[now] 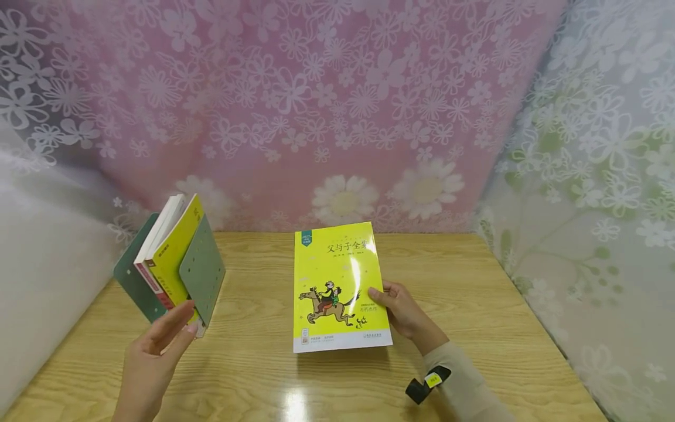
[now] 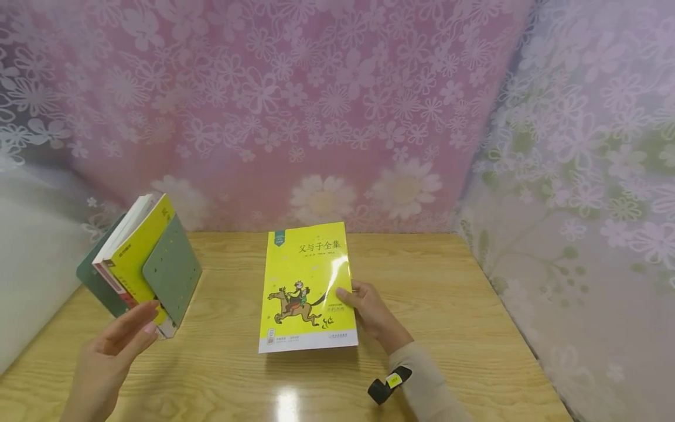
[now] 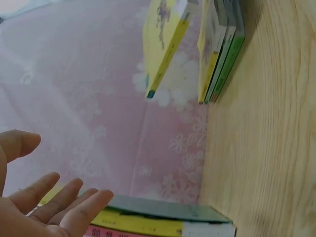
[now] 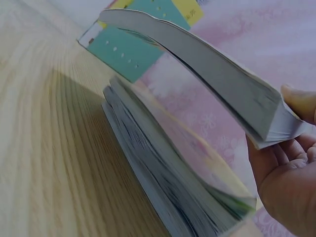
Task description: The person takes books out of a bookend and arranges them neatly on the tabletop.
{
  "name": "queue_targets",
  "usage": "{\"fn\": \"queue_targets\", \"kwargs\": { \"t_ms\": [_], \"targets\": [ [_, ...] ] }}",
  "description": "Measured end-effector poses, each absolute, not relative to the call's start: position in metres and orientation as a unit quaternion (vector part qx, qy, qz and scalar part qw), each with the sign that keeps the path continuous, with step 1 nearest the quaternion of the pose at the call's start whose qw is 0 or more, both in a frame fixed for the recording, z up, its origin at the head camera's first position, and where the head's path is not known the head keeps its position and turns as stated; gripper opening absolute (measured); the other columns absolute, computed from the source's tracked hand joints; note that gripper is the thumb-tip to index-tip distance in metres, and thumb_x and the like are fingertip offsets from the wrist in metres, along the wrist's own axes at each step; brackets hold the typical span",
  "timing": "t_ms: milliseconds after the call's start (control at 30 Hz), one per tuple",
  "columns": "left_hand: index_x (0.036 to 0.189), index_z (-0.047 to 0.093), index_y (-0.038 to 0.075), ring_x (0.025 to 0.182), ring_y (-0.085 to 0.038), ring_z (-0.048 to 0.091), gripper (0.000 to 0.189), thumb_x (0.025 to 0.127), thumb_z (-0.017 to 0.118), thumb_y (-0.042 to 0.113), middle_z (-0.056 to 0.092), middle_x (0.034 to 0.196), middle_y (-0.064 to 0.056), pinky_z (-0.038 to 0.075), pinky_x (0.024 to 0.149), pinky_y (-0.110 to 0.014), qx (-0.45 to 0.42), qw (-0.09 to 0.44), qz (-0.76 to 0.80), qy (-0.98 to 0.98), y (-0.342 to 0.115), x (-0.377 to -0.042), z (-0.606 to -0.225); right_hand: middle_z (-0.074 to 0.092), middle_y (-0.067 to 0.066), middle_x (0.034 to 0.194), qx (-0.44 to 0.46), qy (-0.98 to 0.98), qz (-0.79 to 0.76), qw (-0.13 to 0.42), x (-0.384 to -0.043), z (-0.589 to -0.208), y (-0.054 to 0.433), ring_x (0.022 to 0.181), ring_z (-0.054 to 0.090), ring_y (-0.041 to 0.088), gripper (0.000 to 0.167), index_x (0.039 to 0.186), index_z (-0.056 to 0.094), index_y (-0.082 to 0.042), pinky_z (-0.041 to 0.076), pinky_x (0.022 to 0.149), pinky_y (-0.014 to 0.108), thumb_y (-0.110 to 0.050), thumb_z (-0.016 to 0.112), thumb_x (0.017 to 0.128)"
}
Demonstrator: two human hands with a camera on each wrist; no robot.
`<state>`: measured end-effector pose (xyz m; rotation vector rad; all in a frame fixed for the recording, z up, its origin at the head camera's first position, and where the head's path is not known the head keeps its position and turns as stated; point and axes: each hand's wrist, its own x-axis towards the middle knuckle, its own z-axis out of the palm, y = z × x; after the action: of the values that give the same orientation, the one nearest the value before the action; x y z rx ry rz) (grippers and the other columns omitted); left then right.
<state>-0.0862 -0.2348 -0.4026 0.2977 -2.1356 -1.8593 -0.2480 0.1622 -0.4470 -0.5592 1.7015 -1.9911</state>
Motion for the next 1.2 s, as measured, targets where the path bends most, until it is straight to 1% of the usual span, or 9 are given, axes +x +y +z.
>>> {"fn": "queue_targets", "kwargs": {
  "t_ms": [167, 333, 467, 633, 800, 900, 1033, 1100, 1200],
  "targets": [
    [0.135, 0.055, 0.008, 0.107, 0.013, 0.054, 0.049, 0.09, 0.069, 0.016, 0.063, 0.117, 0.023, 0.047, 0.075, -0.003, 0.152, 0.192, -0.654, -0.715, -0.247, -0.085, -0.399, 0.072, 0.004, 0.104, -0.164, 0.643, -0.715, 0.22, -0.259, -0.45, 0.166, 0.092, 0.07, 0.021, 0.046, 0.134, 0.044, 0.011, 0.057, 0.081, 0.032, -0.021, 0.051, 0.101],
    [0.13, 0.06, 0.009, 0.106, 0.011, 0.055, 0.045, 0.087, 0.071, 0.012, 0.065, 0.115, 0.021, 0.047, 0.074, -0.003, 0.193, 0.234, -0.649, -0.698, -0.256, -0.084, -0.396, 0.072, 0.006, 0.105, -0.133, 0.653, -0.712, 0.22, -0.266, -0.454, 0.17, 0.092, 0.07, 0.021, 0.051, 0.135, 0.044, 0.01, 0.058, 0.08, 0.032, -0.024, 0.056, 0.099],
    [0.128, 0.062, 0.009, 0.105, 0.01, 0.056, 0.045, 0.085, 0.073, 0.009, 0.065, 0.115, 0.019, 0.047, 0.074, -0.003, 0.217, 0.252, -0.65, -0.683, -0.26, -0.084, -0.394, 0.071, 0.008, 0.108, -0.122, 0.657, -0.708, 0.226, -0.27, -0.46, 0.171, 0.093, 0.07, 0.021, 0.052, 0.137, 0.042, 0.01, 0.057, 0.08, 0.031, -0.024, 0.054, 0.099],
    [0.131, 0.06, 0.014, 0.108, 0.009, 0.054, 0.048, 0.085, 0.073, 0.01, 0.061, 0.125, 0.013, 0.047, 0.074, -0.003, 0.217, 0.242, -0.662, -0.675, -0.264, -0.085, -0.395, 0.071, 0.009, 0.108, -0.105, 0.662, -0.706, 0.228, -0.273, -0.466, 0.171, 0.093, 0.07, 0.02, 0.052, 0.138, 0.043, 0.007, 0.057, 0.079, 0.03, -0.026, 0.054, 0.1],
    [0.137, 0.054, 0.014, 0.118, 0.003, 0.05, 0.054, 0.086, 0.072, 0.008, 0.052, 0.139, 0.008, 0.048, 0.075, -0.004, 0.204, 0.238, -0.667, -0.676, -0.265, -0.089, -0.398, 0.07, 0.012, 0.111, -0.091, 0.676, -0.695, 0.228, -0.275, -0.467, 0.17, 0.093, 0.07, 0.021, 0.054, 0.138, 0.044, 0.007, 0.057, 0.079, 0.031, -0.029, 0.054, 0.099],
    [0.145, 0.044, 0.018, 0.129, -0.003, 0.042, 0.064, 0.087, 0.071, 0.012, 0.043, 0.147, 0.005, 0.045, 0.076, -0.001, 0.204, 0.222, -0.655, -0.693, -0.265, -0.093, -0.4, 0.068, 0.014, 0.113, -0.078, 0.691, -0.682, 0.229, -0.277, -0.466, 0.169, 0.095, 0.069, 0.022, 0.054, 0.138, 0.045, 0.005, 0.057, 0.08, 0.031, -0.032, 0.054, 0.099],
    [0.15, 0.034, 0.023, 0.138, -0.009, 0.032, 0.072, 0.088, 0.071, 0.014, 0.034, 0.154, 0.001, 0.042, 0.077, 0.001, 0.191, 0.204, -0.653, -0.704, -0.267, -0.096, -0.401, 0.068, 0.015, 0.113, -0.056, 0.703, -0.669, 0.235, -0.28, -0.465, 0.167, 0.095, 0.069, 0.022, 0.052, 0.137, 0.048, 0.003, 0.057, 0.08, 0.032, -0.034, 0.052, 0.1],
    [0.151, 0.032, 0.022, 0.14, -0.011, 0.029, 0.073, 0.088, 0.07, 0.013, 0.031, 0.155, -0.001, 0.042, 0.079, 0.001, 0.181, 0.2, -0.662, -0.699, -0.267, -0.098, -0.401, 0.068, 0.014, 0.113, -0.042, 0.706, -0.665, 0.239, -0.281, -0.464, 0.166, 0.095, 0.069, 0.022, 0.051, 0.136, 0.048, 0.003, 0.057, 0.08, 0.033, -0.033, 0.051, 0.1],
    [0.151, 0.031, 0.024, 0.142, -0.015, 0.026, 0.074, 0.089, 0.07, 0.015, 0.027, 0.157, -0.001, 0.043, 0.077, 0.0, 0.178, 0.188, -0.667, -0.698, -0.266, -0.099, -0.402, 0.069, 0.014, 0.113, -0.031, 0.714, -0.655, 0.245, -0.283, -0.464, 0.167, 0.096, 0.069, 0.022, 0.05, 0.135, 0.05, 0.003, 0.057, 0.08, 0.033, -0.033, 0.051, 0.1]
  ]
}}
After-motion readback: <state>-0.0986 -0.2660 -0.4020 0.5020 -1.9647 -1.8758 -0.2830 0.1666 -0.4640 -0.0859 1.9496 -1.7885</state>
